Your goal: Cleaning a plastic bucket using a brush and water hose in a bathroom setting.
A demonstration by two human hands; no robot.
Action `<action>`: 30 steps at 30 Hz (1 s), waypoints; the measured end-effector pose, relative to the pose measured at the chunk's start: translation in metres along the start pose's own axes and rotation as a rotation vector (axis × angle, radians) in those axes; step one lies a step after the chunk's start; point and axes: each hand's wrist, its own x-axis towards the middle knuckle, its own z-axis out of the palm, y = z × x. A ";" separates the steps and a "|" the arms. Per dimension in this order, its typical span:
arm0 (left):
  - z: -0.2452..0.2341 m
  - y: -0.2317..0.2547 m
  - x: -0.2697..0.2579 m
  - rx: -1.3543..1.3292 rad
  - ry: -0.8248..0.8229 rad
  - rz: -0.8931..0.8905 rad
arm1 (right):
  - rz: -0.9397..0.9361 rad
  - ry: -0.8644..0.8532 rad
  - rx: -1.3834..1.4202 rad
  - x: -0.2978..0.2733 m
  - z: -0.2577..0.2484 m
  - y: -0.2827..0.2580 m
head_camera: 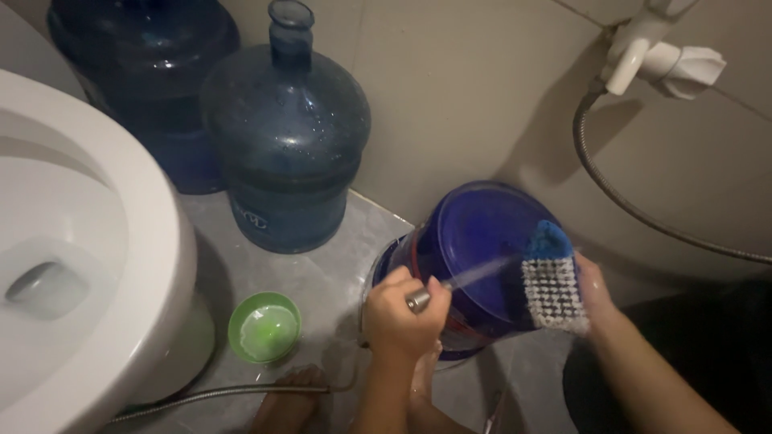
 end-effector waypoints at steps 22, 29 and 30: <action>-0.004 -0.003 0.005 0.526 0.123 -0.200 | -0.644 0.284 -1.779 -0.017 0.236 -0.036; -0.005 -0.003 0.007 0.455 0.082 -0.195 | -0.467 0.188 -1.862 -0.112 0.157 0.008; -0.004 -0.002 0.005 0.441 0.055 -0.228 | -0.346 0.209 -1.886 -0.119 0.141 0.006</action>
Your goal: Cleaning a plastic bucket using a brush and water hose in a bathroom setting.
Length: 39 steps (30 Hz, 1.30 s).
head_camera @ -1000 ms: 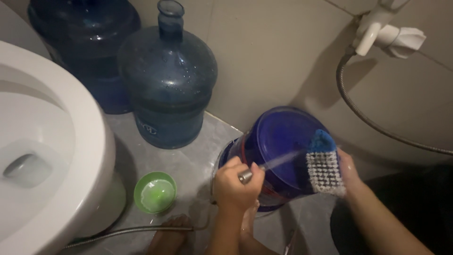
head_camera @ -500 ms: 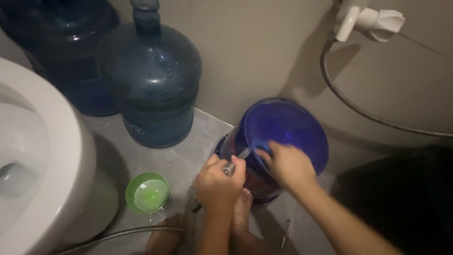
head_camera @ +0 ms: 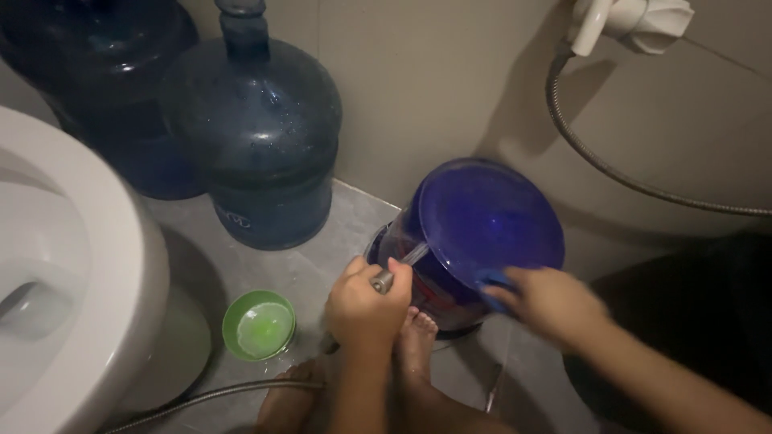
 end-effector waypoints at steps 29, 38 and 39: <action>0.008 0.012 -0.018 -0.125 0.146 0.137 | -0.138 0.018 0.055 0.075 -0.015 -0.047; 0.008 0.008 0.000 -0.096 0.207 0.172 | 0.126 0.242 0.105 0.213 -0.027 -0.004; 0.009 0.009 0.002 -0.108 0.137 0.137 | 0.177 0.260 0.084 0.224 -0.026 0.015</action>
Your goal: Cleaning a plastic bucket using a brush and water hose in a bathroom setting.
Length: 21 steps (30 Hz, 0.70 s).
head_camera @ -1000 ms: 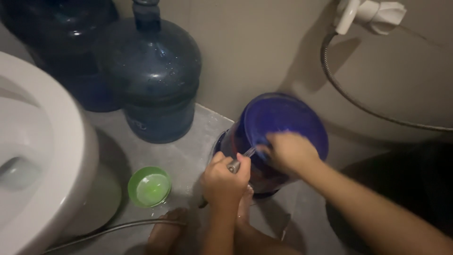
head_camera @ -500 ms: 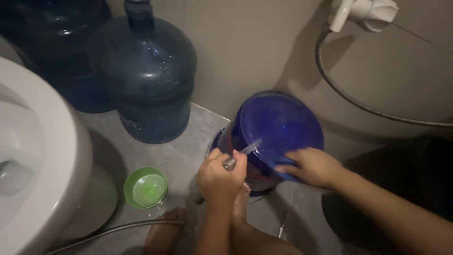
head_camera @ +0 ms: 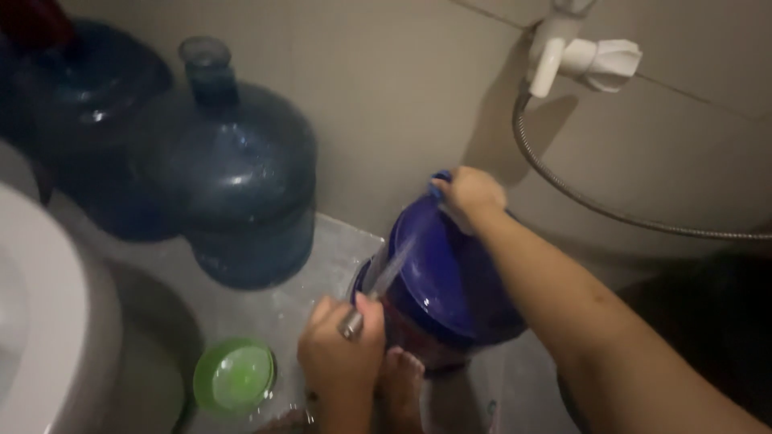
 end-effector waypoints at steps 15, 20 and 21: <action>0.022 0.018 -0.011 -0.098 -0.129 0.088 | 0.266 -0.063 -0.149 -0.133 -0.008 0.142; 0.038 0.029 -0.021 -0.078 -0.102 0.120 | 0.254 -0.147 -0.006 -0.214 -0.018 0.078; 0.041 0.030 -0.022 -0.062 -0.088 0.101 | 0.191 -0.172 0.014 -0.220 -0.026 0.056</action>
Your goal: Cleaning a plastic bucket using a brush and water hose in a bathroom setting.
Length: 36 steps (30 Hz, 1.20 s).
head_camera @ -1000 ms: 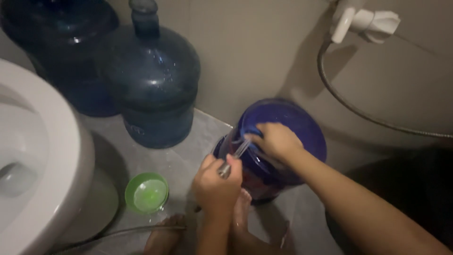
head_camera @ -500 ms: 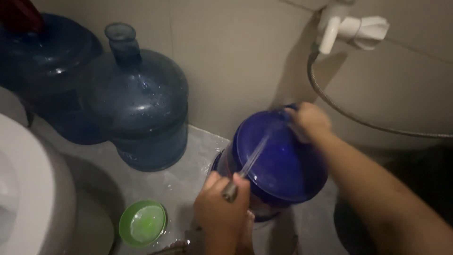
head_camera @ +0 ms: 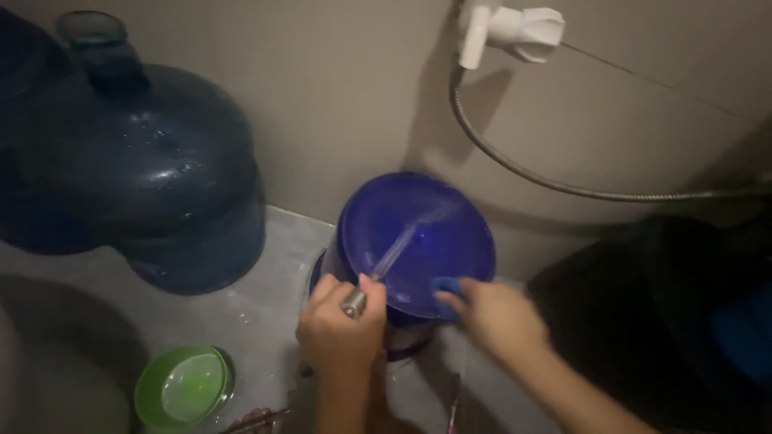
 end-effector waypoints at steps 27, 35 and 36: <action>-0.010 -0.006 0.006 -0.022 -0.085 -0.052 | -0.071 0.040 -0.008 -0.007 0.000 -0.005; -0.012 -0.017 0.009 -0.002 -0.046 -0.100 | -0.374 0.087 0.168 0.068 0.011 -0.112; -0.013 -0.021 0.013 -0.014 -0.035 -0.114 | -0.366 0.132 0.190 0.092 0.009 -0.118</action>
